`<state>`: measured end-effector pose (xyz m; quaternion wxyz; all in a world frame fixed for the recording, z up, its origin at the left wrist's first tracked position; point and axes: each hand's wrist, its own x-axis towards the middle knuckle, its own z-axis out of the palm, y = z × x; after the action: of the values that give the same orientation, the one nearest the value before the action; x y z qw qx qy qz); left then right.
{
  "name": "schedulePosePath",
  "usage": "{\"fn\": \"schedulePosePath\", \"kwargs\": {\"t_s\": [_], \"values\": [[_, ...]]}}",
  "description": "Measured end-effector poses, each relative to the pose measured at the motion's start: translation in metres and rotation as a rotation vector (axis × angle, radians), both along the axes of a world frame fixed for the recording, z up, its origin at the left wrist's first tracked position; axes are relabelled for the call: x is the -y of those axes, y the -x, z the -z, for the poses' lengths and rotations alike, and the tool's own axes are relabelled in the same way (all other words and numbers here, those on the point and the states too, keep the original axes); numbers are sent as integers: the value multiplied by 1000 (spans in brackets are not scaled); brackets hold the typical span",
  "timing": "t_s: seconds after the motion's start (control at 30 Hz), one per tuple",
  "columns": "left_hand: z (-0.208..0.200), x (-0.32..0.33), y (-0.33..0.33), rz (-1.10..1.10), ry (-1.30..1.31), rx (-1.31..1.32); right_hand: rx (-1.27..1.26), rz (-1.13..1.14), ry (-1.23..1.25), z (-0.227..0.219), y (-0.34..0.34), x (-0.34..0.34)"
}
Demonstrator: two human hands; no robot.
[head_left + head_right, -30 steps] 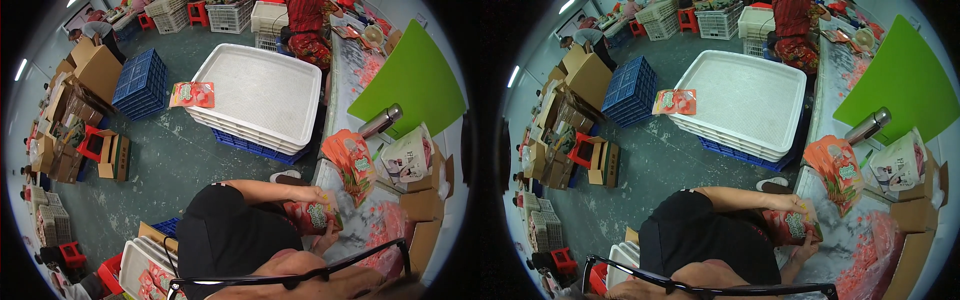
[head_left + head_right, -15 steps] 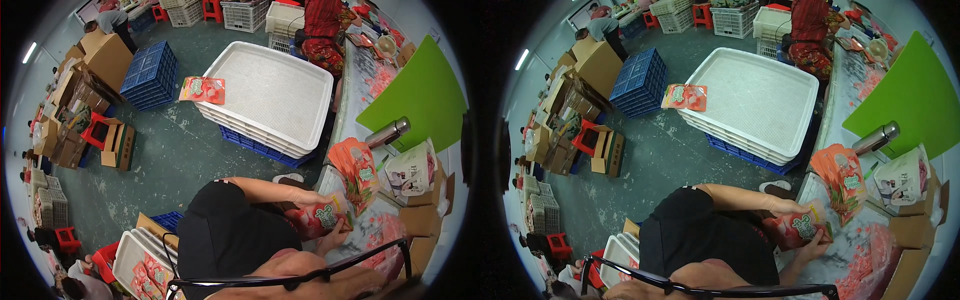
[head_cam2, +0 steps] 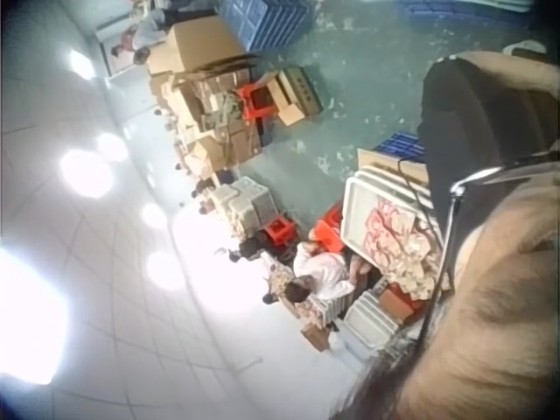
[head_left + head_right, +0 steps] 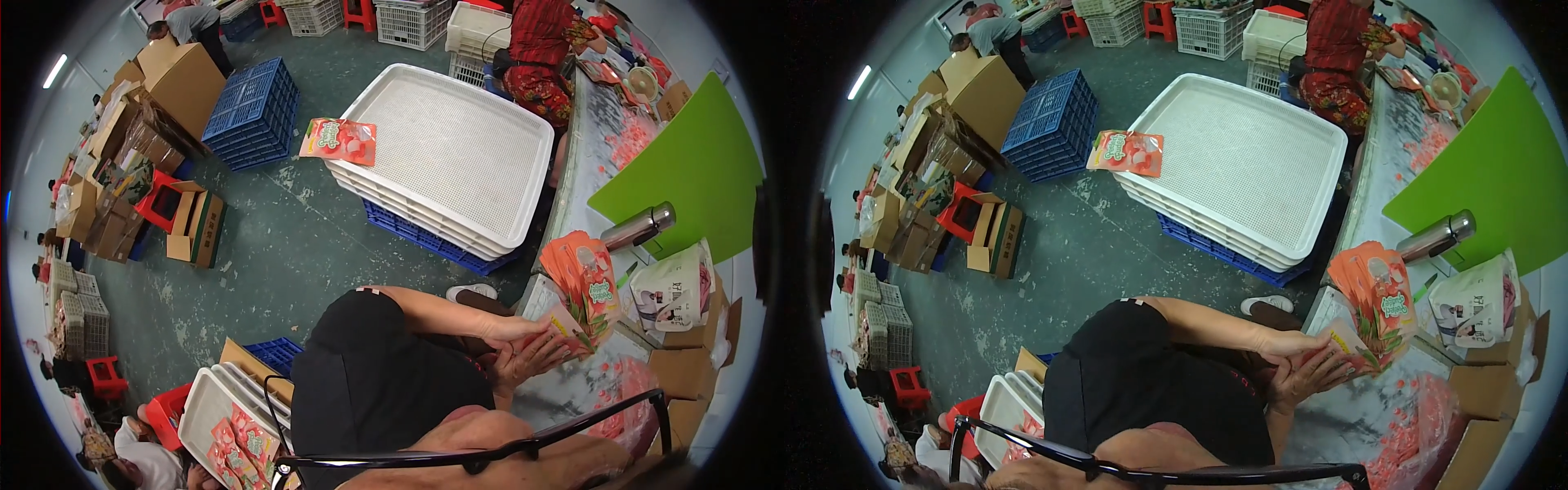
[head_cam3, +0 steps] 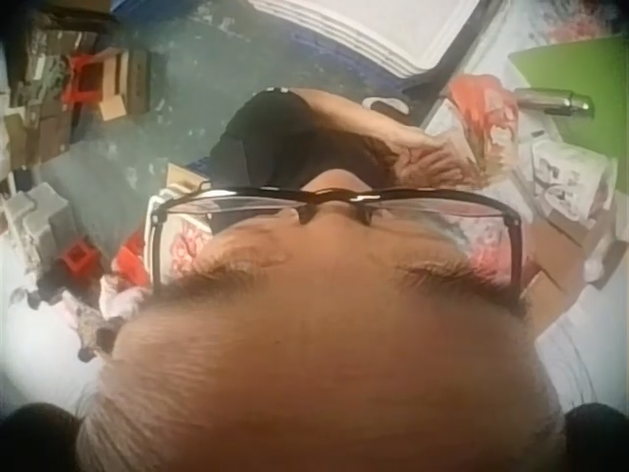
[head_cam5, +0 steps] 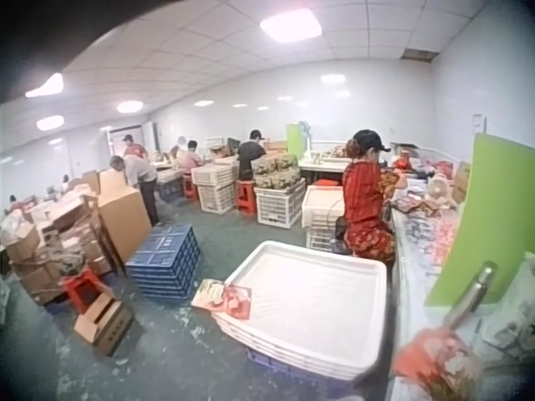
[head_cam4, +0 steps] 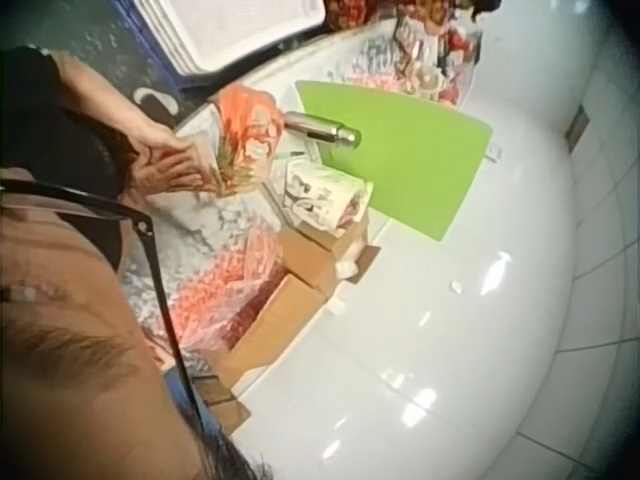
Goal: Filling small plastic bags with individual peach-flavored fudge candies on a production line.
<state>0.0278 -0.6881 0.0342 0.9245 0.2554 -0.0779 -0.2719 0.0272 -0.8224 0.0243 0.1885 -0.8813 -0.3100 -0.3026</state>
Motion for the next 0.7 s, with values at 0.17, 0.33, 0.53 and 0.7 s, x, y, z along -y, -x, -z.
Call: {"fn": "schedulePosePath", "kwargs": {"t_s": [0.17, 0.33, 0.53, 0.7], "values": [[-13, -22, -3, -55, -107, -4, -286, -150, -624, -47, -2, -11], [-15, -27, -1, -125, -25, 75, -968, -58, -1286, -51, -30, 13], [-19, -45, 3, -366, -318, 260, -935, -208, -1384, -51, -30, 2], [-7, -55, 2, -375, -205, 155, -934, -254, -1332, -48, -40, -10]]}}
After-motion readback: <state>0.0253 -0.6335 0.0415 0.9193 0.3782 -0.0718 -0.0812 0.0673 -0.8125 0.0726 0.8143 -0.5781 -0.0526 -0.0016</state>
